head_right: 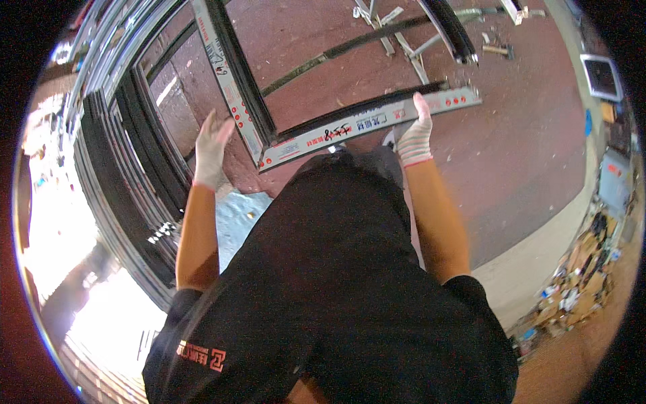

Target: The person operates a corner-joining machine to assemble aluminum window frame profiles into rectangular frames. They place profiles into the machine, activate the press, remove the joined frame, and stack it with others. Later, they pick up additional profiles and arrange them on a workbench to form another frame.

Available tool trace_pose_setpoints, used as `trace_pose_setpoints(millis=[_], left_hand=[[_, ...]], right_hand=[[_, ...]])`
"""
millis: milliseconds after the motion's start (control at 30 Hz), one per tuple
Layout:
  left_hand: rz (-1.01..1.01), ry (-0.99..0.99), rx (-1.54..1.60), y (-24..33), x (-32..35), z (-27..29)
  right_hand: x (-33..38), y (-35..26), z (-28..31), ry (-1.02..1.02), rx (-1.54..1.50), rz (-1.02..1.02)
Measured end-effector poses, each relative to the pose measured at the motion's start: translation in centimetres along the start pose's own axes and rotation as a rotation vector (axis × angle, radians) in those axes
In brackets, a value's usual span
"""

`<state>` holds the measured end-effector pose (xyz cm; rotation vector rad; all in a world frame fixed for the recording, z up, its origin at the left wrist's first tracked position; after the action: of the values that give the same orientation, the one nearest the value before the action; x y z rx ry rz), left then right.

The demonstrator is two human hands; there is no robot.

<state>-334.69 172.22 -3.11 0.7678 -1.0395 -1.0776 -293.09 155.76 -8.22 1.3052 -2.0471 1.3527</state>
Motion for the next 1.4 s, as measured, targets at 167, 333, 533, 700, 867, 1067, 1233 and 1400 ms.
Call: trace_pose_setpoints(millis=[167,333,533,700,867,1067,1233,1400], left_hand=[[-0.002,0.054,-0.551,1.7,-4.2,-5.7],[-0.034,0.214,-0.484,-0.6,-0.9,-6.0],[0.050,0.257,-0.141,-4.2,0.5,-6.1],[0.039,0.227,-0.190,-3.1,0.8,-6.8],[0.041,0.238,-0.206,-2.2,1.3,-6.4],[-0.022,0.285,-0.190,-1.3,1.2,-6.0],[0.003,0.316,-0.339,0.0,0.3,-4.8],[0.008,0.341,-0.347,1.3,0.0,-4.4]], right_hand=[[1.8,-1.9,0.1,0.025,0.100,-0.067],[2.3,-2.4,0.3,0.101,0.174,-0.042],[1.7,-3.0,0.9,0.016,0.266,0.002],[0.7,-2.9,1.0,0.058,0.184,0.003],[0.2,-2.5,1.1,0.018,0.200,0.001],[-0.6,-2.2,0.4,-0.025,0.156,-0.038],[-1.2,-1.5,-0.6,-0.046,0.128,-0.069],[-1.2,-1.4,-0.8,-0.045,0.160,-0.131]])
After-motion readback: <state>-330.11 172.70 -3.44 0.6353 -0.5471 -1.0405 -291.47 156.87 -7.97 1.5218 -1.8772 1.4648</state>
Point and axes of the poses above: each hand's wrist, its own x-axis away from the middle knuckle, its own z-axis out of the back of the hand, y = z × x, the point moved 1 cm from there along -x, towards the middle knuckle, and after that the axes turned 12 degrees about y, right-handed, at the moved point
